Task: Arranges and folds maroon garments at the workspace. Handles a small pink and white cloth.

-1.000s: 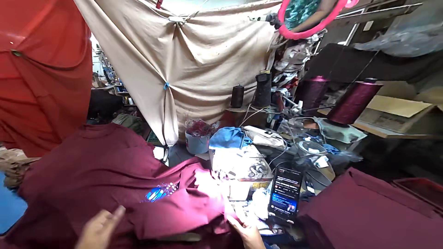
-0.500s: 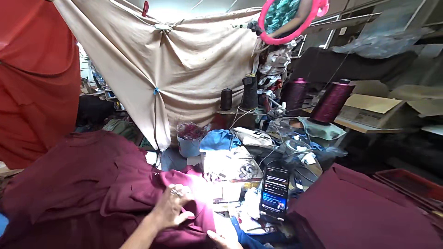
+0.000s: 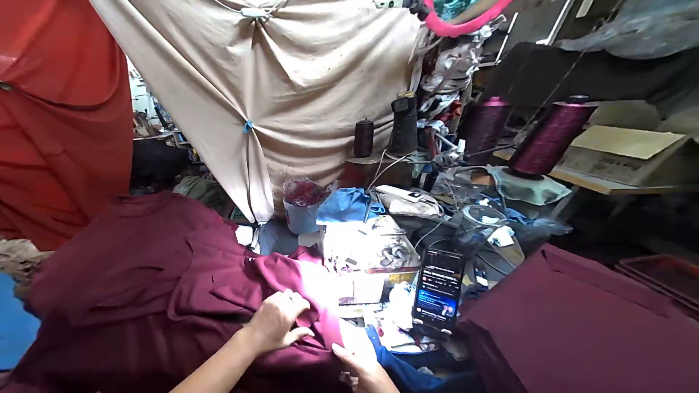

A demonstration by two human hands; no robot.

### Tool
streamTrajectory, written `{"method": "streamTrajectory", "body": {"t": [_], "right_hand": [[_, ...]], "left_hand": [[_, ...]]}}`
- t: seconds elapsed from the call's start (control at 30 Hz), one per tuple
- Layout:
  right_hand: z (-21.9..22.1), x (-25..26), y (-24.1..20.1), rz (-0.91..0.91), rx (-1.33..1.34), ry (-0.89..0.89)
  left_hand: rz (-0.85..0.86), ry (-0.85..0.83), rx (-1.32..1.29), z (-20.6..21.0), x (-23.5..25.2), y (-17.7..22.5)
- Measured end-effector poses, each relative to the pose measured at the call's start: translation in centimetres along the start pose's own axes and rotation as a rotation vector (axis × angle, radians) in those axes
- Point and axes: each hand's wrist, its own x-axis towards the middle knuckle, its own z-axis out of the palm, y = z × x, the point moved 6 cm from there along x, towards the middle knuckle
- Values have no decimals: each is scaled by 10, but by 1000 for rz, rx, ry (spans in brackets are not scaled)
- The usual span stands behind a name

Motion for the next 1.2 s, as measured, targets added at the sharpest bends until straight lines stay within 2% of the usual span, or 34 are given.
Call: {"method": "streamTrajectory", "body": {"t": [0.07,0.13,0.27,0.33,0.4,0.5,0.6,0.7,0.8,0.87,0.97,1.03,1.2], "right_hand": [[5,-2,-1,-6,43,-22],[5,-2,-2,-12,45,-40],[-2,-5,-3,68,-14,36],[-4,-4,0,104,-11,67],[-4,-2,2,93,2,84],[-4,-1,5,54,-1,73],[-5,-3,9,26,-55,1],[-6,-6,9,20,-74,45],[-7,4,3,-32,-62,87],[-5,15,-10,-119,-28,50],[-4,34,-27,-171,-32,107],[-3,41,-38,-173,-11,182],[-1,46,-49,-203,16,264]], "left_hand": [[101,28,158,17,-6,7],[81,49,142,18,-7,1],[-256,-10,-270,-35,18,-28],[-313,17,-433,-62,30,-27],[-185,1,-406,-74,38,-2],[10,-32,-220,-61,31,50],[42,-5,-81,-34,12,84],[28,52,-17,-14,1,97],[-35,96,11,-3,9,91],[-136,55,0,3,25,79],[-408,-268,-106,3,55,63],[-530,-392,-143,2,69,56],[-569,-258,-141,10,75,49]]}}
